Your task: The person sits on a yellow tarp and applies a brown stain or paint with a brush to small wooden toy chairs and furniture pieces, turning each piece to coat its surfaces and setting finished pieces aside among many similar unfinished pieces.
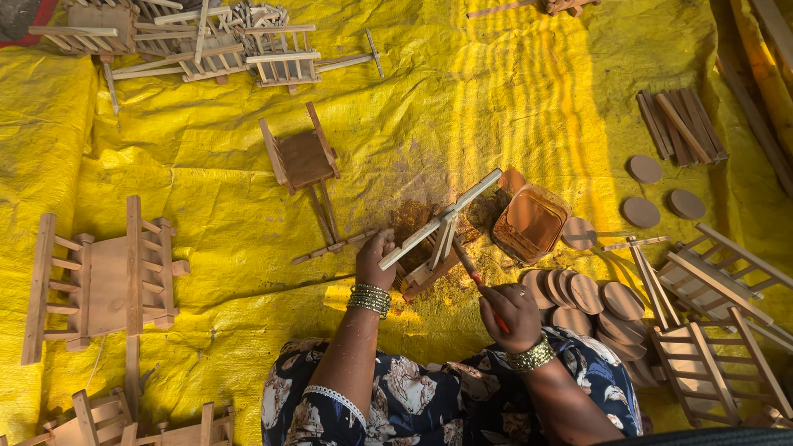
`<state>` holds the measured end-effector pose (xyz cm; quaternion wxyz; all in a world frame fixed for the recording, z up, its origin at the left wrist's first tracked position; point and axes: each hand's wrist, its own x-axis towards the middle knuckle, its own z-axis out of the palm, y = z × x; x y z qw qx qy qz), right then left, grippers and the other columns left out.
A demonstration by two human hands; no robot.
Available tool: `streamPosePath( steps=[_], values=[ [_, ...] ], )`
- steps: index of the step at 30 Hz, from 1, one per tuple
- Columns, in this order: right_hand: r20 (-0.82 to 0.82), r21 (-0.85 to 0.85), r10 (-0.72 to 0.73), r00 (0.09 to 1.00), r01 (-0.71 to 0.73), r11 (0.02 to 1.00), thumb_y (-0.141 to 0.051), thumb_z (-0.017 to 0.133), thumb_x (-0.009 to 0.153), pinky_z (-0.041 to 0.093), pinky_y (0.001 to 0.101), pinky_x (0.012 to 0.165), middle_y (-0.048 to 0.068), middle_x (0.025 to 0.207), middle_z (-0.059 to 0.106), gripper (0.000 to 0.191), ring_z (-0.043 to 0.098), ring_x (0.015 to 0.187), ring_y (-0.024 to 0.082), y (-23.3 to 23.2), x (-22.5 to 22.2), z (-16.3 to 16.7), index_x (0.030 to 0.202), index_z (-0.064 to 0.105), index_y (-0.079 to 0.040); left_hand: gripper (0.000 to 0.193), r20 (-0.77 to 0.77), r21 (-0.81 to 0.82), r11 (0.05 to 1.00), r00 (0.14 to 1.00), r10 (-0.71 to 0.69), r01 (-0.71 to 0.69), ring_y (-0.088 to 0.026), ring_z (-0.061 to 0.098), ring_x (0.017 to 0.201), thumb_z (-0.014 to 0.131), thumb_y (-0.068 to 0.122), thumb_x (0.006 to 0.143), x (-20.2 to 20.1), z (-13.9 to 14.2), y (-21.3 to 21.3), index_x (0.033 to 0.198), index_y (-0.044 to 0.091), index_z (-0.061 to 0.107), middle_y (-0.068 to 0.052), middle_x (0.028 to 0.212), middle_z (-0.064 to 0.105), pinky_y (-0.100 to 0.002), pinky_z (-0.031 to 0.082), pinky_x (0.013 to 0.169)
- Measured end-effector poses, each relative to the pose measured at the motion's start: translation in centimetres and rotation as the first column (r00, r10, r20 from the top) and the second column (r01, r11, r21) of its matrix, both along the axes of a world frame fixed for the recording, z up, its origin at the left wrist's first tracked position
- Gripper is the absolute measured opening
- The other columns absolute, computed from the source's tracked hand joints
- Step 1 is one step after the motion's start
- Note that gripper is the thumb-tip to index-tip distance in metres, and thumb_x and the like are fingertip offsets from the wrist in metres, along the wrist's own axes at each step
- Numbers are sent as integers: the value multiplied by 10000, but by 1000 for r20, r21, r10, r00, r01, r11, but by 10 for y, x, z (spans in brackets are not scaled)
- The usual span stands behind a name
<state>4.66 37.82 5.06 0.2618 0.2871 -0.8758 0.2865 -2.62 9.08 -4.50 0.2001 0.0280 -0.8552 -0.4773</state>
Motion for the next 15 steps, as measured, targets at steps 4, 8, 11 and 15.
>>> streamPosePath(
  steps=[4, 8, 11, 15],
  values=[
    [0, 16, -56, 998, 56, 998, -93, 741, 842, 502, 418, 765, 76, 891, 718, 228, 672, 801, 265, -1, -1, 0, 1069, 734, -77, 183, 29, -12, 1000, 1000, -2, 2, -295, 747, 945, 628, 113, 984, -1, -2, -2, 1158, 88, 680, -131, 1045, 751, -415, 604, 765],
    [-4, 20, -91, 996, 91, 996, -76, 729, 831, 480, 426, 782, 68, 861, 712, 242, 656, 759, 252, -4, 3, 3, 1073, 743, -73, 130, 18, -59, 998, 1000, 3, -2, -300, 741, 927, 622, 121, 1018, 2, 5, 3, 1130, 110, 686, -127, 1014, 759, -411, 599, 760],
    [-21, 37, -70, 997, 71, 997, -89, 729, 842, 476, 433, 829, 75, 856, 703, 230, 665, 790, 260, -5, 3, 5, 1071, 742, -72, 180, 61, -11, 1000, 998, -18, 18, -277, 759, 914, 626, 85, 946, 5, 12, 11, 1106, 127, 697, -119, 1015, 760, -403, 600, 740],
    [-45, 19, -186, 981, 187, 982, -82, 716, 843, 478, 441, 844, 81, 842, 714, 183, 658, 794, 279, 1, -1, 2, 1023, 749, -82, 131, 19, -142, 990, 1000, 2, 1, -313, 734, 889, 663, 86, 932, 7, 22, 14, 1049, 132, 700, -103, 980, 768, -431, 578, 724]
  ],
)
